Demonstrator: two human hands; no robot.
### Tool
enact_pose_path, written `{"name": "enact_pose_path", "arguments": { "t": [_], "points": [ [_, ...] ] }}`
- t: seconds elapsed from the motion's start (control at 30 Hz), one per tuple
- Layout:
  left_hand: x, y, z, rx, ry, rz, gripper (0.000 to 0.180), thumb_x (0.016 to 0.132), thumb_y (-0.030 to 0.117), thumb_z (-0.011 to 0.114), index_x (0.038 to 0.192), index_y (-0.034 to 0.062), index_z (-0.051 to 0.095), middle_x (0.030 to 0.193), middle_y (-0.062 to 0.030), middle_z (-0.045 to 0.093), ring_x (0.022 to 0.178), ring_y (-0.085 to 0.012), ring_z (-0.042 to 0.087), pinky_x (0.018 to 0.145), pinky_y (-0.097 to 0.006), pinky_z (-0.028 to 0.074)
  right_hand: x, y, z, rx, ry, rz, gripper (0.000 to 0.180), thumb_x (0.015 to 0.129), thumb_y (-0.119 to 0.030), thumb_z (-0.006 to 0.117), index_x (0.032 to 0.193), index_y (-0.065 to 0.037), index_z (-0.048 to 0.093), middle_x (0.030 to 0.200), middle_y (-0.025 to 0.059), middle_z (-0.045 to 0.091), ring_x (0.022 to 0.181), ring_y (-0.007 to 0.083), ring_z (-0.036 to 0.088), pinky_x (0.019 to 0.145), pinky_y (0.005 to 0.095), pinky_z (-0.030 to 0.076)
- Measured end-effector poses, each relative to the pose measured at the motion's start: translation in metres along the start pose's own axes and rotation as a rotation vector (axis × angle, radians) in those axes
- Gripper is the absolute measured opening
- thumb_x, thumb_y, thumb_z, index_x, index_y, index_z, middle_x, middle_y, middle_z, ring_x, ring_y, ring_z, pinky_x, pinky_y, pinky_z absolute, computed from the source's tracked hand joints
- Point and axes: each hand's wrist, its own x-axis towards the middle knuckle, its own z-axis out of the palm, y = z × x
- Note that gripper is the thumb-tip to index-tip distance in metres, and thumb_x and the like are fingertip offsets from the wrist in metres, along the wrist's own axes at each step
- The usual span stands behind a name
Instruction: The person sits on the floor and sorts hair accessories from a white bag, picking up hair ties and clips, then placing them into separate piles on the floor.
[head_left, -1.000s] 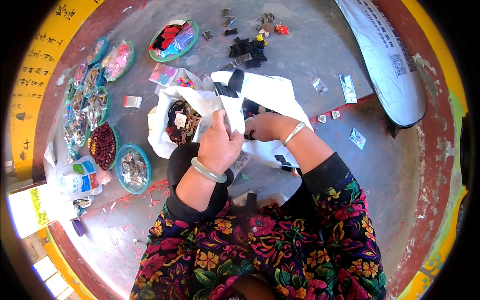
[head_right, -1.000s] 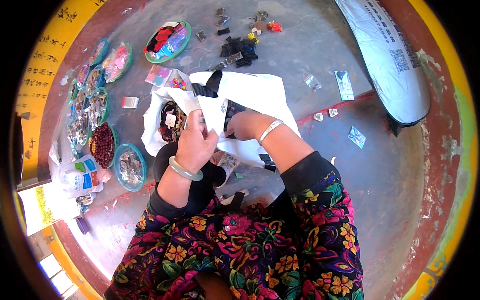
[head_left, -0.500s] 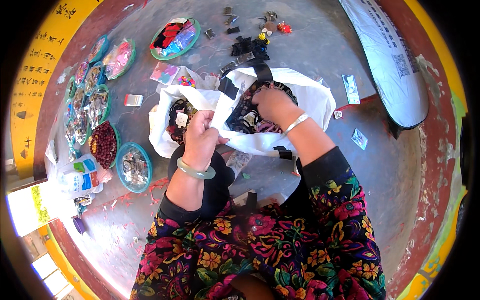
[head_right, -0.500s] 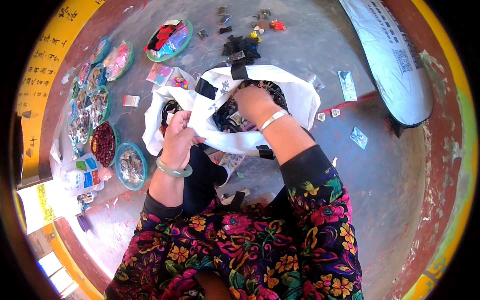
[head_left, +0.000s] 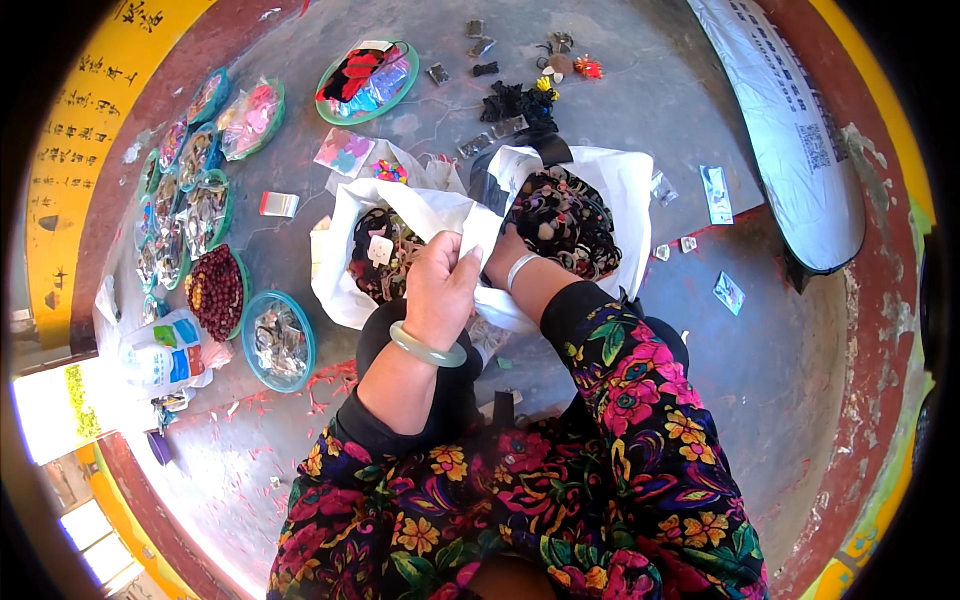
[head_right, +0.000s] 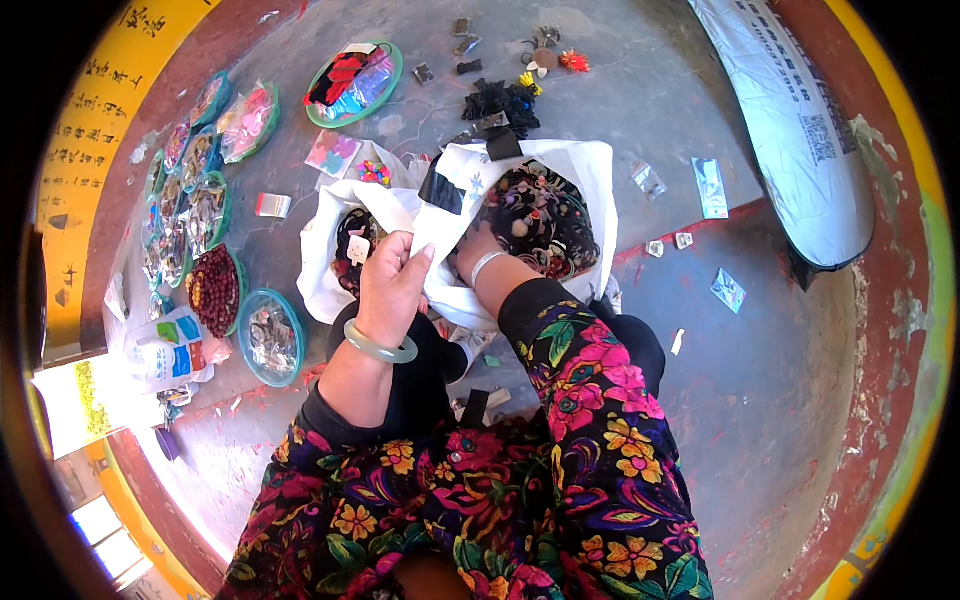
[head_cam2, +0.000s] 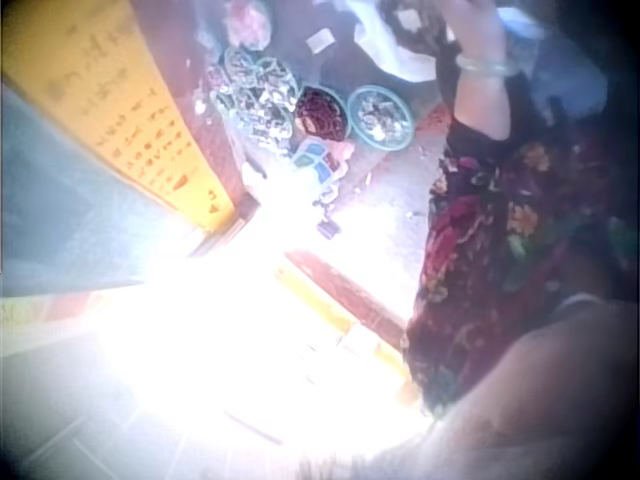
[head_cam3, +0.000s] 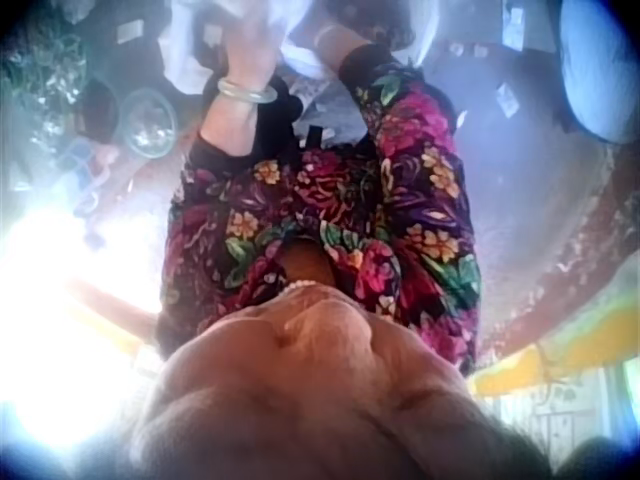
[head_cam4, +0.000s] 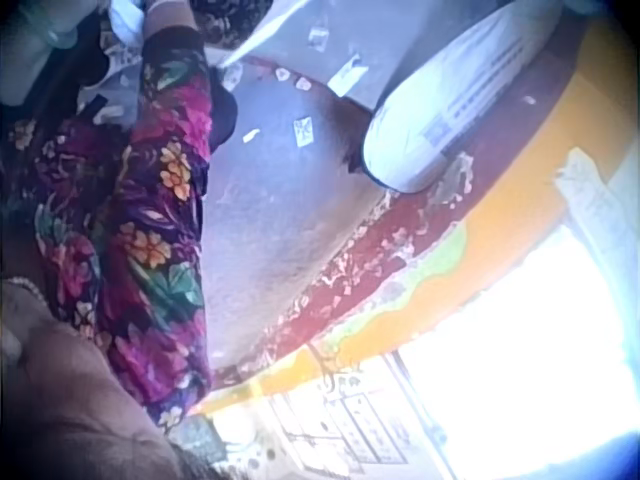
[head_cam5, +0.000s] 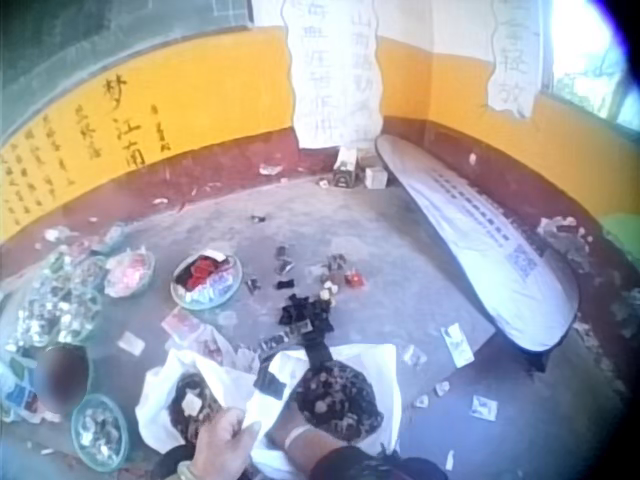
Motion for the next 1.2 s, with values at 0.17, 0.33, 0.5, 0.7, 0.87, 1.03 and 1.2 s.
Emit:
{"name": "enact_pose_path", "arguments": {
  "t": [0.17,0.33,0.5,0.7,0.87,1.03,1.2],
  "points": [
    [0.005,-0.011,0.004,0.102,0.013,0.095,0.011,0.086,0.01,0.057,0.086,-0.0003,0.054,0.058,0.0006,0.052,0.04,-0.0039,0.043,0.037,-0.021,0.033,0.014,-0.002,0.035,-0.032,0.058,0.044,0.036,0.087,-0.027,0.044,0.12,-0.02,0.056,0.126,0.0028,0.052,0.12,0.0265,0.041,0.094,0.051,0.026],
    [0.008,-0.02,0.001,0.131,-0.002,0.098,0.01,0.086,0.01,0.057,0.086,-0.0002,0.054,0.058,0.0006,0.052,0.04,-0.0035,0.043,0.037,-0.021,0.033,0.012,-0.014,0.019,0.023,0.11,0.095,0.037,0.087,-0.027,0.043,0.121,-0.019,0.054,0.125,0.0033,0.053,0.118,0.0261,0.042,0.093,0.0513,0.026],
    [0.006,-0.014,0.001,0.095,0.006,0.055,0.01,0.086,0.01,0.057,0.086,0.0,0.054,0.058,0.0007,0.052,0.04,-0.0035,0.042,0.037,-0.02,0.033,0.005,-0.016,0.007,-0.011,0.084,0.144,0.038,0.088,-0.026,0.042,0.123,-0.018,0.053,0.124,0.0039,0.053,0.117,0.0257,0.044,0.092,0.0517,0.027],
    [0.01,-0.022,-0.002,0.137,-0.022,0.104,0.011,0.086,0.01,0.057,0.087,-0.0003,0.055,0.059,0.0005,0.053,0.04,-0.0037,0.043,0.037,-0.021,0.034,0.024,0.006,0.054,0.374,0.1,0.085,0.039,0.088,-0.026,0.039,0.124,-0.016,0.05,0.125,0.0059,0.053,0.116,0.0266,0.046,0.087,0.0507,0.031],
    [0.007,-0.007,0.0,0.03,-0.031,0.004,0.011,0.086,0.01,0.057,0.088,-0.0003,0.055,0.059,0.0,0.054,0.04,-0.0038,0.043,0.036,-0.02,0.034,0.031,0.016,0.049,0.536,0.213,0.063,0.034,0.087,-0.025,0.042,0.118,-0.016,0.054,0.119,0.0075,0.056,0.106,0.0275,0.053,0.08,0.0445,0.037],
    [0.007,-0.002,-0.007,-0.044,0.0,-0.027,0.011,0.085,0.01,0.056,0.087,-0.0011,0.055,0.061,-0.002,0.056,0.04,-0.0049,0.045,0.037,-0.021,0.035,-0.017,-0.005,-0.081,-0.171,-0.286,0.052,0.027,0.08,-0.025,0.055,0.104,-0.016,0.062,0.108,0.0103,0.06,0.094,0.0272,0.059,0.077,0.0431,0.04],
    [0.007,0.001,-0.008,-0.058,0.021,-0.034,0.011,0.084,0.008,0.058,0.086,-0.0019,0.055,0.06,-0.004,0.057,0.04,-0.0066,0.047,0.037,-0.023,0.037,-0.037,0.025,-0.108,0.088,0.125,0.195,0.027,0.073,-0.026,0.062,0.096,-0.012,0.062,0.102,0.0133,0.056,0.093,0.0294,0.058,0.075,0.0414,0.047]
  ]
}}
